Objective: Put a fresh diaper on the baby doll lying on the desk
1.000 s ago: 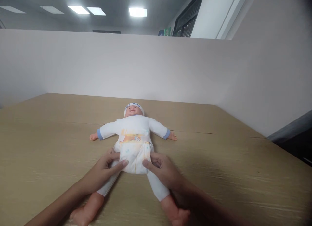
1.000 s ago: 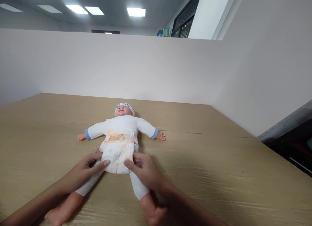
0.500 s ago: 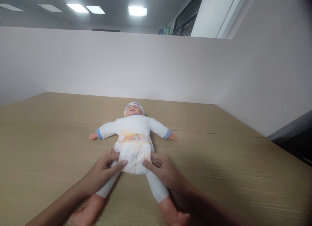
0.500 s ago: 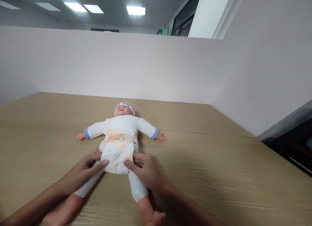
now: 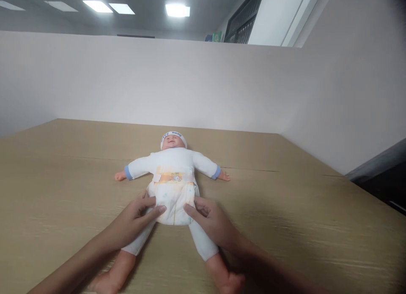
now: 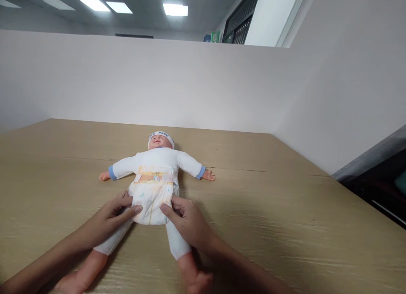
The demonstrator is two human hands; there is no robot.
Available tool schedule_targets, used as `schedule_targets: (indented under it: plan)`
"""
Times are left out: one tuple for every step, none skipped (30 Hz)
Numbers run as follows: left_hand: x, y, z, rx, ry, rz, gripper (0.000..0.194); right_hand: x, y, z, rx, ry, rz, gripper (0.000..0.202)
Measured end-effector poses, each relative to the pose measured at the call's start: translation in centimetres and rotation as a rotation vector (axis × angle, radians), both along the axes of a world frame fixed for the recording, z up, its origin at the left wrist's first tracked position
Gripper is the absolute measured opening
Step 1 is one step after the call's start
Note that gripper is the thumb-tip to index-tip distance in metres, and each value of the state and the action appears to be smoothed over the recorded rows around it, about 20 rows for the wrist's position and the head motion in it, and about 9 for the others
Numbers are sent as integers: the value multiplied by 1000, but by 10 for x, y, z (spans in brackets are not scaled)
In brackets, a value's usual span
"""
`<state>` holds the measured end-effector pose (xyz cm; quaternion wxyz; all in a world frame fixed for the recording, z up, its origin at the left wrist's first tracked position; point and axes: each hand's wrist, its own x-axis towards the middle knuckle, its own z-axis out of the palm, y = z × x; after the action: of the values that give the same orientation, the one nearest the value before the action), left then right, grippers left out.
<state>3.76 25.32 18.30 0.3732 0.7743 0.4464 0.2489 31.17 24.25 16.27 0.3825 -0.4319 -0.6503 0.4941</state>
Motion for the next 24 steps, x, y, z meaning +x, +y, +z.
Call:
schedule_targets:
  plan:
    - [0,0,2,-4,11,-19,47,1,0,1,50,-74,-23,51]
    - [0,0,4,-15,25,-36,45,2,-1,2,94,-140,-43,53]
    - [0,-1,6,-24,43,-50,42,3,-1,3,128,-190,-60,55]
    - [0,-1,8,-24,66,-60,40,4,-1,4,149,-218,-70,56]
    - [0,-2,9,-23,85,-64,39,4,-1,4,157,-226,-71,56]
    - [0,-2,10,-21,99,-62,38,5,-1,3,157,-221,-70,56]
    - [0,-2,11,-18,107,-58,37,5,-1,2,152,-210,-66,56]
    - [0,-2,11,-13,109,-53,36,5,-1,1,146,-195,-61,56]
    - [0,-2,11,-11,107,-52,34,5,0,0,140,-178,-51,56]
    - [0,-1,11,-11,104,-55,32,5,0,-2,133,-158,-39,55]
    - [0,0,11,-15,103,-59,30,5,0,-2,127,-143,-27,54]
    - [0,1,10,-20,105,-65,28,5,0,-2,123,-137,-18,52]
    - [-1,1,10,-26,109,-69,25,5,-1,-1,123,-143,-15,49]
    - [-1,2,10,-28,115,-72,23,5,-2,1,127,-159,-19,45]
    - [-1,2,10,-23,121,-76,21,5,-3,4,134,-186,-22,39]
    - [-1,1,10,-13,128,-81,19,5,-4,8,151,-220,-26,31]
    - [-1,1,11,1,137,-89,20,5,-6,13,176,-258,-27,23]
    - [-1,1,11,15,147,-98,22,5,-7,17,208,-294,-25,19]
    - [-1,0,12,28,158,-105,26,5,-8,21,240,-326,-20,21]
    - [-1,0,13,35,172,-114,29,6,-9,24,269,-354,-11,26]
    - [-1,0,15,39,185,-121,32,6,-9,26,292,-377,-1,29]
    - [-1,0,15,41,194,-130,34,6,-9,26,307,-396,10,31]
    - [-1,0,16,42,199,-138,35,6,-9,27,314,-413,21,31]
    - [-2,0,16,44,201,-145,36,6,-9,26,315,-429,29,28]
